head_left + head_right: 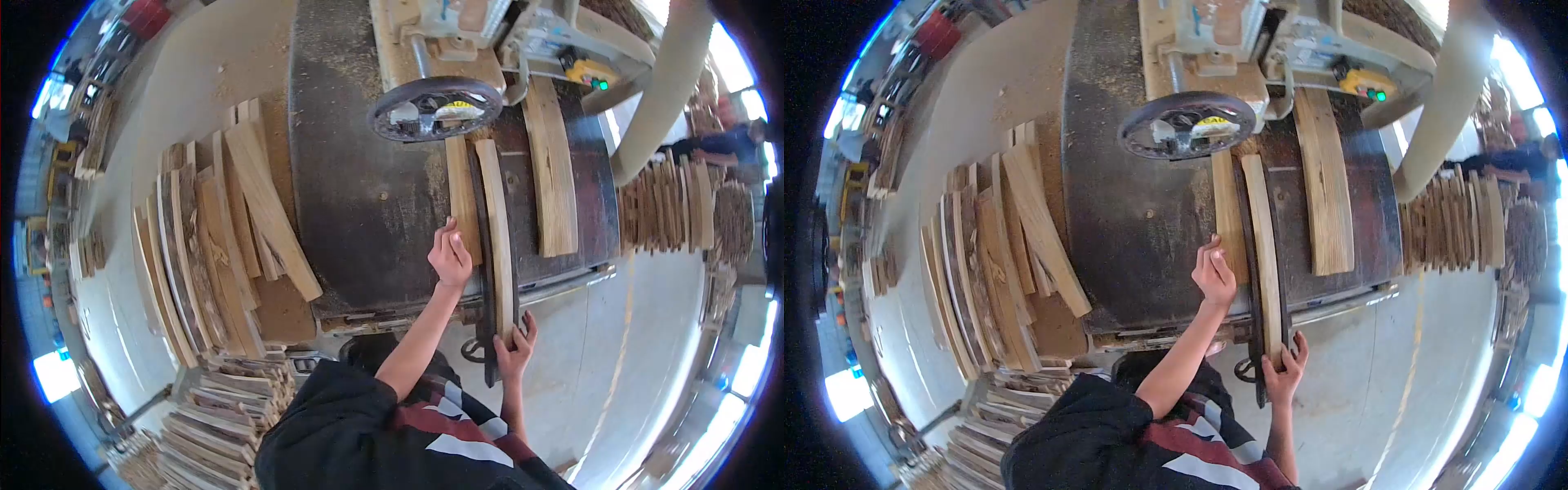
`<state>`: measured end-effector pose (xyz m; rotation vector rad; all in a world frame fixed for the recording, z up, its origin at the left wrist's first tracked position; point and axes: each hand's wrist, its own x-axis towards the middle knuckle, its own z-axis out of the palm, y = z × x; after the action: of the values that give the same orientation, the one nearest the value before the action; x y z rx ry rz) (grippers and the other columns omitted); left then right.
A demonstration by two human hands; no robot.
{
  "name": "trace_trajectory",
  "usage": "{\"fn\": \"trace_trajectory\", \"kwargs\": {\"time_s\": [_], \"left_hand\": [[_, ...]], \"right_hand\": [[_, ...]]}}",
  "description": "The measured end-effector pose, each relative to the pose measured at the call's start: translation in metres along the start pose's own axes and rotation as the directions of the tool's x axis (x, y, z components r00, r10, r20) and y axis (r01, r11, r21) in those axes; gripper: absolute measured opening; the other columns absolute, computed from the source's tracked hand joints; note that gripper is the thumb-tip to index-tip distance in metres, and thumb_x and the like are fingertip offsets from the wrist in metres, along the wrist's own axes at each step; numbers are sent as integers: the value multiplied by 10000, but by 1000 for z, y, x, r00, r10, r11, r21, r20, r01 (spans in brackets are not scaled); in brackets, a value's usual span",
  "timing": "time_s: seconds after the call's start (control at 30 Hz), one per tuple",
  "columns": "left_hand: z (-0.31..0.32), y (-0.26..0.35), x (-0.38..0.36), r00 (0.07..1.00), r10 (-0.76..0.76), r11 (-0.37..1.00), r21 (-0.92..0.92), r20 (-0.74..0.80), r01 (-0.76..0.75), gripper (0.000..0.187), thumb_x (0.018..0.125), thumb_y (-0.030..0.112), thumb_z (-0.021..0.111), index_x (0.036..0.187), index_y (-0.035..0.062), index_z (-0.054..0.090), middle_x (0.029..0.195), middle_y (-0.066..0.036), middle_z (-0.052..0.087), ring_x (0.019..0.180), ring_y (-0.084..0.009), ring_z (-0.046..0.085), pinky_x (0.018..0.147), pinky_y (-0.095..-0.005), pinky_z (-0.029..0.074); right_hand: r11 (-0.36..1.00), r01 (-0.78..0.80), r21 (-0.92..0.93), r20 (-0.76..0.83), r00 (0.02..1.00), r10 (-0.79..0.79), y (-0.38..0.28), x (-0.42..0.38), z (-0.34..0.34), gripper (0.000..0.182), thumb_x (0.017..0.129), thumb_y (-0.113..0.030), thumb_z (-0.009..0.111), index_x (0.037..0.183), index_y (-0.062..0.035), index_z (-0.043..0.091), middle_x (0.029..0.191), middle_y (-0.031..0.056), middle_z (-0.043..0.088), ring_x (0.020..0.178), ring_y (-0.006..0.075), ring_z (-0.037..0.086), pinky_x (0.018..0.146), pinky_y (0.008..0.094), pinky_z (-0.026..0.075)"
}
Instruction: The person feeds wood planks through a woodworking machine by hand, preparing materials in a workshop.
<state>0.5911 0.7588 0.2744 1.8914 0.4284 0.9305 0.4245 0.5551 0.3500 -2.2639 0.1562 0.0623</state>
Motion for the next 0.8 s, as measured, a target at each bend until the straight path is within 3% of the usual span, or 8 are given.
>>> {"fn": "trace_trajectory", "kwargs": {"time_s": [0.3,0.37,0.47,0.57,0.63,0.7,0.73,0.8], "left_hand": [[32,-6,57,985,-153,986,56,-81,157,366,1096,236,431,1034,16,717,851,-159,682,771,-361,698,649,-425,546],[42,-14,72,980,-114,993,15,-162,118,349,1084,252,453,1008,32,712,862,-160,686,774,-373,689,654,-449,544],[45,-24,103,991,56,976,217,-121,-29,330,1057,248,495,925,36,710,872,-167,698,773,-384,679,655,-458,546],[36,-33,136,999,29,987,158,-34,-23,287,1005,212,558,814,48,696,800,-158,670,766,-386,671,684,-471,557],[-12,-39,164,864,-200,932,363,461,22,297,936,282,648,747,58,698,746,-155,653,699,-376,650,653,-469,541],[-85,-43,175,951,89,917,348,297,-194,259,842,309,741,744,70,715,887,-140,720,825,-373,686,751,-475,546],[-130,-29,176,985,110,871,464,136,-161,257,779,327,793,813,79,733,1082,-142,712,1054,-378,650,907,-521,496],[-205,-43,167,986,-167,790,596,-22,147,665,818,386,799,1375,99,574,1512,-285,407,1432,-463,340,1130,-627,269]], "right_hand": [[1000,-22,4,13,1000,22,3,-3,5,399,740,-70,770,1101,79,693,1561,209,391,1433,396,395,1154,501,340],[999,37,-11,-28,999,-37,2,-4,5,374,751,-50,757,1093,86,690,1563,204,390,1427,395,400,1160,481,340],[998,57,24,-36,998,-56,11,-5,9,385,787,-71,753,1137,78,694,1566,186,390,1415,383,415,1146,470,361],[997,46,63,-66,997,-42,5,-10,11,407,815,-94,754,1181,73,693,1560,177,394,1402,371,428,1132,455,379],[999,34,32,-33,999,-33,10,-11,7,420,817,-109,767,1182,81,687,1550,176,403,1383,365,442,1132,451,379],[997,61,45,-57,997,-58,20,-11,10,459,818,-155,795,1177,104,674,1536,178,418,1352,355,467,1127,441,381],[994,109,19,-49,993,-108,24,-10,9,453,820,-142,792,1180,107,673,1527,176,426,1350,349,469,1124,435,384],[985,172,-3,-38,984,-172,26,-9,7,448,822,-129,790,1182,110,672,1519,175,434,1347,344,472,1122,429,388]]}}
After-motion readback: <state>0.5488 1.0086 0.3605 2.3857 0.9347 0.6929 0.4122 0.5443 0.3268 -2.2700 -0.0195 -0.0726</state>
